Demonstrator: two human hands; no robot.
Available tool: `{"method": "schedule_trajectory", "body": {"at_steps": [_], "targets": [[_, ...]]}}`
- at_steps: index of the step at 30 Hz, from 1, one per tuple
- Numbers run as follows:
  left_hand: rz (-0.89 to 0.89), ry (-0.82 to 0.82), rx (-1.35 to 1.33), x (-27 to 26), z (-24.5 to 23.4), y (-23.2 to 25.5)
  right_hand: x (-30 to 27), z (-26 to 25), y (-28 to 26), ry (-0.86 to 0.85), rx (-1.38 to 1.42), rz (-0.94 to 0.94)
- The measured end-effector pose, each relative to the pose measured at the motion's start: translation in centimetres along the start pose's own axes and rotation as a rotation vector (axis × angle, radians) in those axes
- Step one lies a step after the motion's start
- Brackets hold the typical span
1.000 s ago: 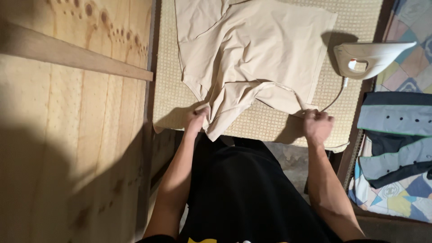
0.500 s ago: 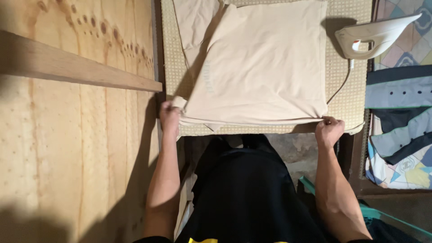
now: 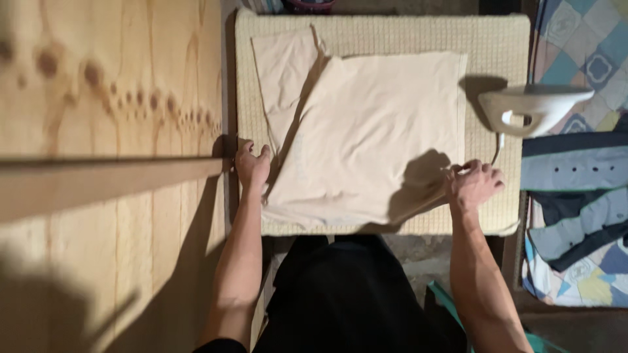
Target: The person irons a light-colored t-shirt on a small ironing board. They smooth the fabric, use a white iron to press the front and back, and flip the shirt to iron both sides.
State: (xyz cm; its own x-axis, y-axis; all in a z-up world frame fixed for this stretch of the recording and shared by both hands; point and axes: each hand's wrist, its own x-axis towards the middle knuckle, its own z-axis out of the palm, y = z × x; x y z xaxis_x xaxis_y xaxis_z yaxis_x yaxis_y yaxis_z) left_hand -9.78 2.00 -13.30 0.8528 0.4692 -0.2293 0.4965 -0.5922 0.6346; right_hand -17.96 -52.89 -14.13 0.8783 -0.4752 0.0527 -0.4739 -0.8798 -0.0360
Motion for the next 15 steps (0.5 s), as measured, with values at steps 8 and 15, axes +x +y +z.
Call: {"method": "schedule_trajectory", "body": {"at_steps": [8,15], "targets": [[-0.081,0.018,-0.037,8.1,6.1,6.8,14.8,4.8,-6.9,-0.048,0.445,-0.215],[-0.175,0.07,-0.389,16.7,13.9,1.4,23.6,9.0,-10.2,0.028,0.493,-0.089]]}}
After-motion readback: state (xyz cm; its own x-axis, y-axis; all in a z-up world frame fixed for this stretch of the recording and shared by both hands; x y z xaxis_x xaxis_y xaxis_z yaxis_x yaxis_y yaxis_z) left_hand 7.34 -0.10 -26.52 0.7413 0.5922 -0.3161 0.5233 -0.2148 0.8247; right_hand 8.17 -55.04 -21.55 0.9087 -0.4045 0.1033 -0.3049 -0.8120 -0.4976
